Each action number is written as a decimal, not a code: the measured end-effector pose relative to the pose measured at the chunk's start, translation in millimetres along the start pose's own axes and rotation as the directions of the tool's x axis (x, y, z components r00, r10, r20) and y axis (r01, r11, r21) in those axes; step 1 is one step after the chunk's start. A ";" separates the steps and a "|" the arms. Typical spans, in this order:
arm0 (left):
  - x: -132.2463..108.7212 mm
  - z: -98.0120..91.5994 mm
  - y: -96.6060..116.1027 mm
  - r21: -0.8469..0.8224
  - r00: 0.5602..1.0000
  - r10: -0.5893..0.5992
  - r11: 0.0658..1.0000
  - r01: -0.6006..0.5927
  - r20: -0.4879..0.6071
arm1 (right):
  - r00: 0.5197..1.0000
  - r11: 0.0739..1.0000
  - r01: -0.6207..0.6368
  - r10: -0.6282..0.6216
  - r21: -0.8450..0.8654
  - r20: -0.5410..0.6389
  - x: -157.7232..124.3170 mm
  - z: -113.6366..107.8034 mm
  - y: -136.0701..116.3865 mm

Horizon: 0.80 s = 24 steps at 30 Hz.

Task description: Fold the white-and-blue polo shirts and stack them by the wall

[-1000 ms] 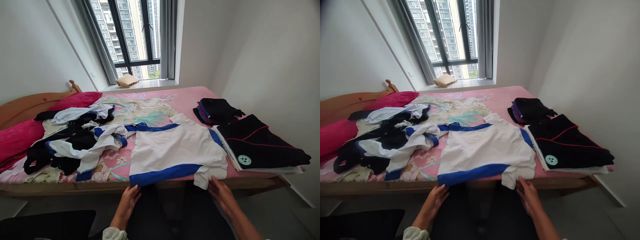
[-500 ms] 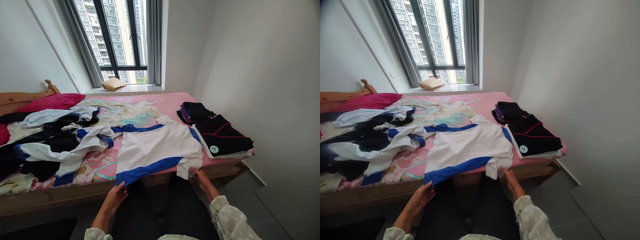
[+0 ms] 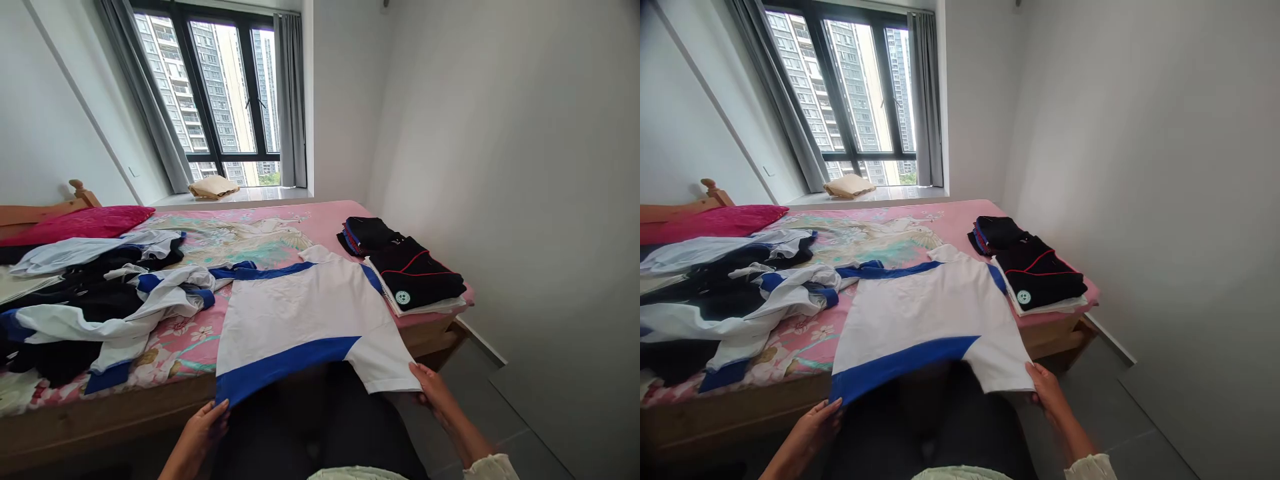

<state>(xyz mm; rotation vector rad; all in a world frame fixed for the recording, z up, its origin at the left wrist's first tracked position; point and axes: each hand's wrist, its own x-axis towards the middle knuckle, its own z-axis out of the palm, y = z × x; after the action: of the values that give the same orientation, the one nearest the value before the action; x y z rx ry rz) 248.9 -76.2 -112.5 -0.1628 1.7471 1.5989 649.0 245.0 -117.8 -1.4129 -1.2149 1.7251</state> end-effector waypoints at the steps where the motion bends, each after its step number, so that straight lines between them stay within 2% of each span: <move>1: 1.0 -2.5 -4.7 0.008 1.000 0.003 1.000 -0.003 -0.016 | 1.000 0.999 -0.011 0.010 -0.038 -0.022 2.9 -2.7 7.3; 3: 3.7 -5.9 -11.9 0.013 1.000 0.011 1.000 -0.011 -0.025 | 0.997 0.992 -0.004 -0.006 -0.129 -0.072 12.0 -5.1 20.8; 6: 8.4 -7.1 -16.1 -0.007 1.000 0.015 1.000 -0.014 0.012 | 0.974 0.961 0.085 -0.136 -0.262 -0.184 28.0 -2.8 31.8; 8: 11.6 -6.5 -16.5 -0.029 0.999 0.007 1.000 -0.005 0.046 | 0.948 0.943 0.138 -0.215 -0.304 -0.235 36.2 2.0 30.3; 11: 15.8 -6.0 -17.9 -0.041 0.998 -0.004 0.999 0.006 0.064 | 0.919 0.900 0.236 -0.330 -0.368 -0.218 39.9 15.3 15.6; 14: 17.9 -6.7 -21.3 -0.051 0.997 0.009 0.999 -0.005 0.071 | 0.850 0.736 0.393 -0.520 -0.552 -0.088 34.5 37.0 -8.7; 16: 18.4 -7.2 -22.5 -0.058 0.997 0.023 0.998 -0.019 0.074 | 0.817 0.620 0.464 -0.576 -0.633 0.035 31.7 55.3 -25.4; 20: 18.0 -2.7 -16.4 -0.038 0.998 0.038 0.999 -0.036 0.042 | 0.744 0.485 0.609 -0.622 -0.627 0.242 42.4 95.0 -46.9; 24: 13.5 12.4 3.8 -0.131 0.997 0.024 0.991 -0.015 0.068 | 0.663 0.385 0.716 -0.636 -0.582 0.396 69.6 127.6 -50.5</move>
<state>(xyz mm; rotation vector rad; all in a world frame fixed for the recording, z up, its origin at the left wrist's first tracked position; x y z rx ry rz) 242.6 -59.1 -116.7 -0.1511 1.5969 1.7132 503.2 290.7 -98.8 -0.8882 -2.2883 0.7331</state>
